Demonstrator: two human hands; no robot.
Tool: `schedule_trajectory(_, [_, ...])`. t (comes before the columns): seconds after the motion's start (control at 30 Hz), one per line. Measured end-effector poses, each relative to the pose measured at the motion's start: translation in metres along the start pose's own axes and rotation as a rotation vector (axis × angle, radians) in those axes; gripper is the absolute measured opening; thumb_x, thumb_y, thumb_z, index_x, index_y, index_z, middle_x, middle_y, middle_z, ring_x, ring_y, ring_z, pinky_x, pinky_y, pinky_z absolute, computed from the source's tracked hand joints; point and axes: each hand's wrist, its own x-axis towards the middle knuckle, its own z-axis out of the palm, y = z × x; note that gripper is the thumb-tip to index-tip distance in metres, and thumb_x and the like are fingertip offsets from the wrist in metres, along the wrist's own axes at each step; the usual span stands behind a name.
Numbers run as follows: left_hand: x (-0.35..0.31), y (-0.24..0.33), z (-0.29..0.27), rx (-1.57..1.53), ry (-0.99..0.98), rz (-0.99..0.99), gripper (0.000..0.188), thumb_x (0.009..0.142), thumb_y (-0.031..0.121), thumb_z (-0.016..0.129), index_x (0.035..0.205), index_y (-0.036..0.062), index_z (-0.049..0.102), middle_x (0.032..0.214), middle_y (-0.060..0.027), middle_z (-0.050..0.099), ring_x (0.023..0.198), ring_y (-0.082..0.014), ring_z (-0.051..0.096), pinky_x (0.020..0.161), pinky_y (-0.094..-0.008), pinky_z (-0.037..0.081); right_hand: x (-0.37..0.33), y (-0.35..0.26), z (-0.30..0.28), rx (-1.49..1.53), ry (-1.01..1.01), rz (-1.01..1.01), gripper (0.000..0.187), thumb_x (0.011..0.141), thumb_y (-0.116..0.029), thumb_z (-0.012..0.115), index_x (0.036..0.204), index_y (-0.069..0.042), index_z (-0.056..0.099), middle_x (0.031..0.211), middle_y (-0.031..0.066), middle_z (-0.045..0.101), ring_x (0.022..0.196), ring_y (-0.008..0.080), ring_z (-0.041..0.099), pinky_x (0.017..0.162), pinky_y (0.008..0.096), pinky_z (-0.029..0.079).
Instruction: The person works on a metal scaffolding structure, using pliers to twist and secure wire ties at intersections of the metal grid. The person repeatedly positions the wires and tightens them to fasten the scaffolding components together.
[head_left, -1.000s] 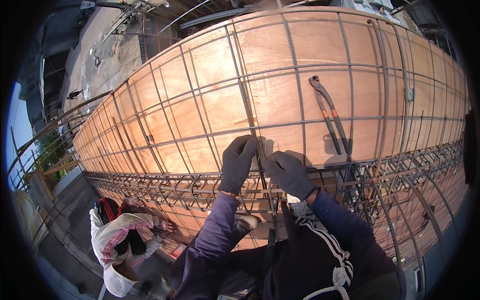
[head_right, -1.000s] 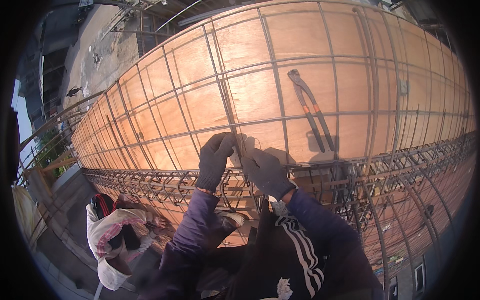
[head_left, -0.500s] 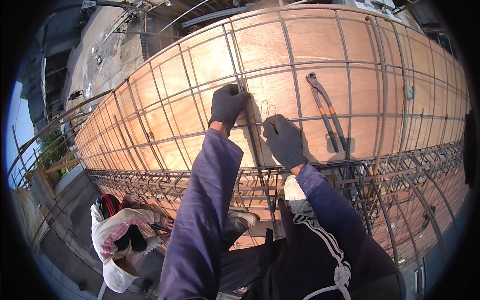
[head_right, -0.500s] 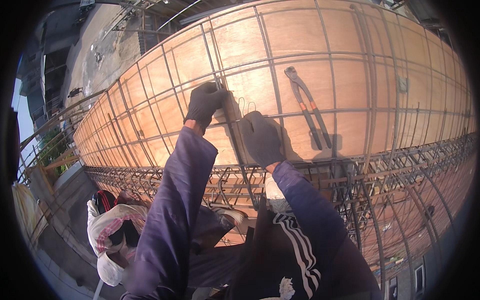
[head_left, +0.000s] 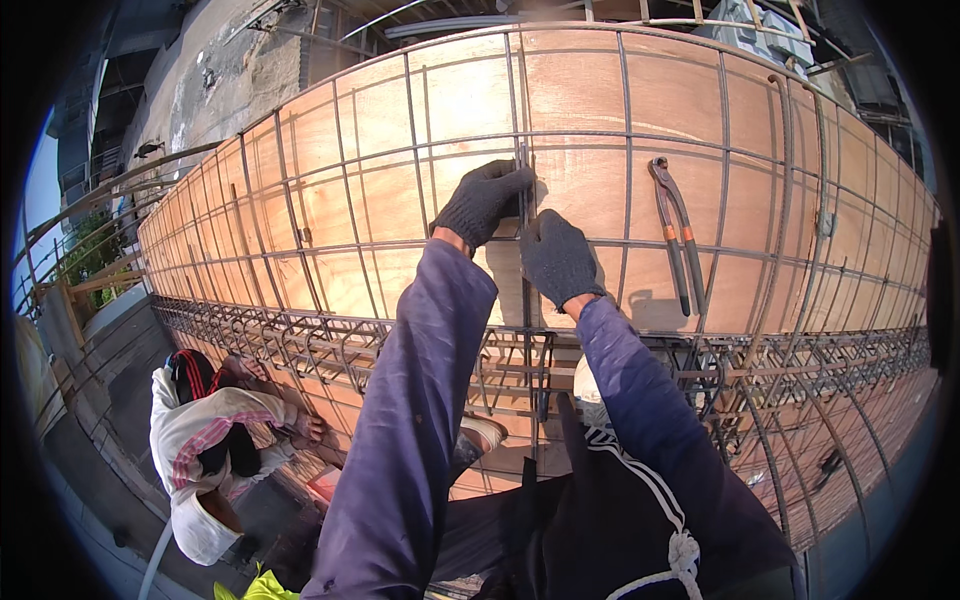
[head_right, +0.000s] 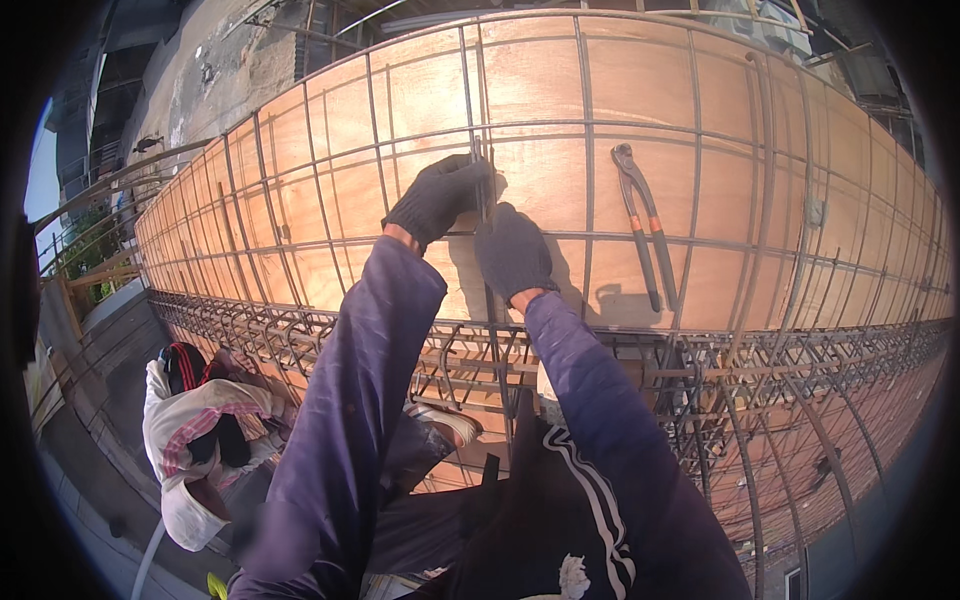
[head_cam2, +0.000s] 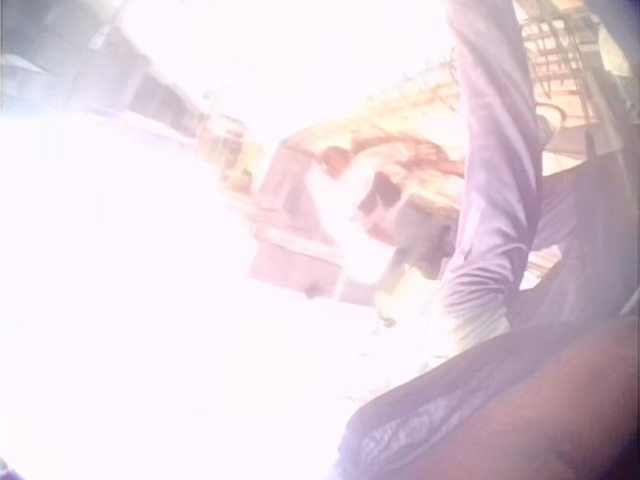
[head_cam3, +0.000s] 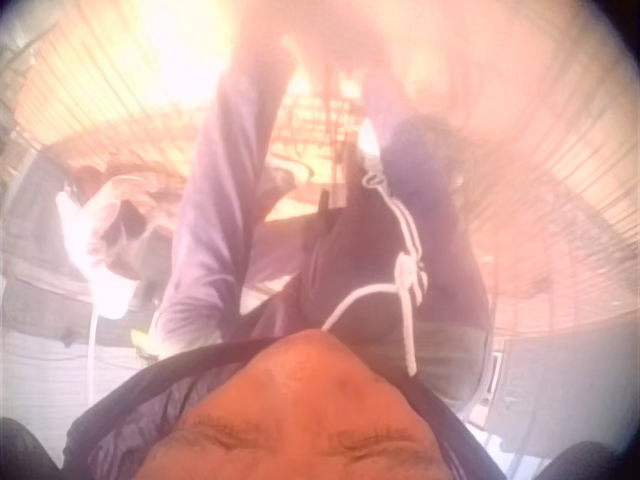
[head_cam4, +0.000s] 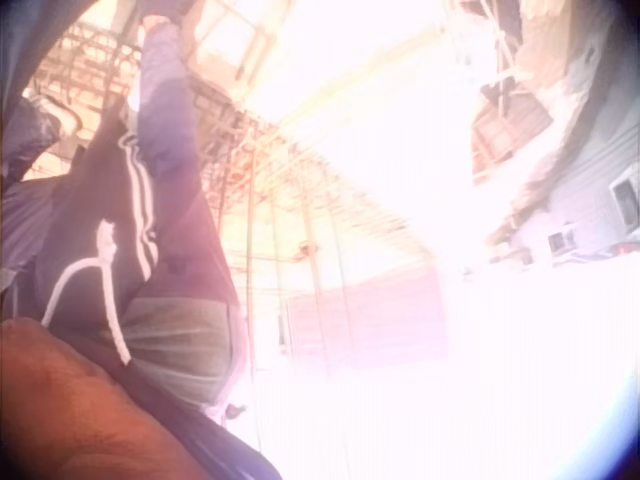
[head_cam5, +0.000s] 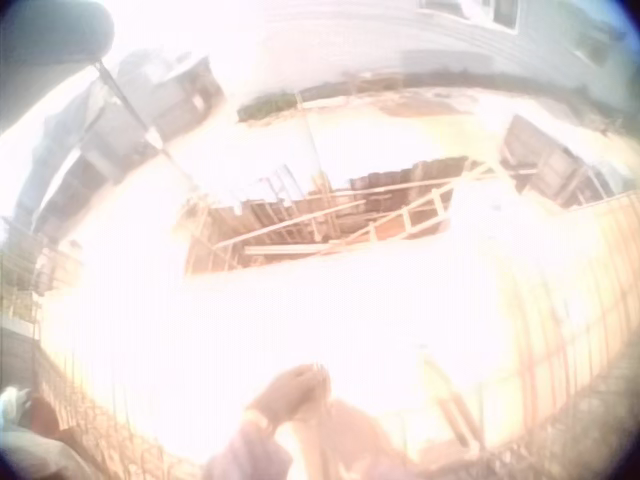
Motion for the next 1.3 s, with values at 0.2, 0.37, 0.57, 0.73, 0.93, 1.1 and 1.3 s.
schedule_trajectory(0.2, [-0.002,0.010,-0.001,0.146,0.014,0.007,0.044,0.092,0.039,0.079,0.105,-0.0028,0.074,0.086,-0.0075,0.072,0.072,-0.0143,0.067,0.068,-0.0283,0.055,-0.035,-0.015,-0.018,0.544,-0.292,0.372,0.022,0.099,-0.022,0.064,0.100,-0.001,0.065,0.079,0.0116,0.068,0.061,0.0198,0.067,0.055,0.0351,0.053])
schedule_trajectory(0.37, [-0.007,0.010,-0.001,0.166,0.055,0.078,0.053,0.091,0.041,0.079,0.116,-0.0061,0.071,0.096,-0.0140,0.074,0.081,-0.0179,0.071,0.076,-0.0303,0.058,-0.025,-0.006,-0.040,0.968,-0.492,0.643,0.011,0.099,-0.013,0.064,0.101,-0.003,0.068,0.076,0.0030,0.063,0.055,0.0111,0.056,0.047,0.0263,0.043])
schedule_trajectory(0.57, [-0.066,-0.018,-0.036,0.469,0.301,0.343,0.043,0.098,0.028,0.069,0.131,0.0010,0.067,0.117,-0.0187,0.075,0.107,-0.0269,0.074,0.091,-0.0388,0.059,-0.012,0.011,-0.048,1.127,-0.630,0.605,0.011,0.100,-0.012,0.064,0.099,-0.003,0.069,0.074,-0.0035,0.051,0.055,0.0052,0.041,0.047,0.0245,0.033])
schedule_trajectory(0.73, [-0.109,-0.066,-0.019,0.620,0.276,0.198,0.040,0.094,0.023,0.078,0.128,0.0023,0.069,0.114,-0.0166,0.076,0.099,-0.0265,0.076,0.091,-0.0378,0.060,-0.007,0.016,-0.054,1.082,-0.692,0.531,0.011,0.101,-0.010,0.063,0.099,-0.002,0.070,0.076,-0.0032,0.052,0.057,0.0048,0.043,0.048,0.0230,0.034])
schedule_trajectory(0.93, [-0.102,-0.089,0.018,0.548,0.462,0.448,0.028,0.098,0.025,0.074,0.113,0.0011,0.077,0.106,-0.0176,0.076,0.090,-0.0261,0.075,0.082,-0.0384,0.059,-0.002,0.014,-0.058,1.152,-0.700,0.616,0.013,0.102,-0.013,0.064,0.100,-0.002,0.071,0.075,-0.0005,0.055,0.057,0.0062,0.047,0.048,0.0229,0.038])
schedule_trajectory(1.1, [-0.098,-0.057,0.012,0.725,0.342,0.354,0.031,0.101,0.030,0.069,0.101,0.0004,0.078,0.089,-0.0189,0.075,0.079,-0.0295,0.074,0.074,-0.0401,0.057,-0.016,0.014,-0.040,1.109,-0.592,0.616,0.014,0.103,-0.014,0.063,0.102,-0.001,0.070,0.076,0.0048,0.063,0.052,0.0102,0.054,0.045,0.0257,0.042])
schedule_trajectory(1.3, [-0.031,-0.010,0.021,1.515,0.013,0.394,0.033,0.095,0.031,0.068,0.086,0.0009,0.077,0.081,-0.0198,0.074,0.076,-0.0367,0.073,0.077,-0.0472,0.058,-0.052,-0.002,0.030,0.578,-0.161,0.143,0.023,0.100,-0.021,0.063,0.104,0.001,0.067,0.091,0.0082,0.069,0.078,0.0191,0.065,0.070,0.0376,0.052])
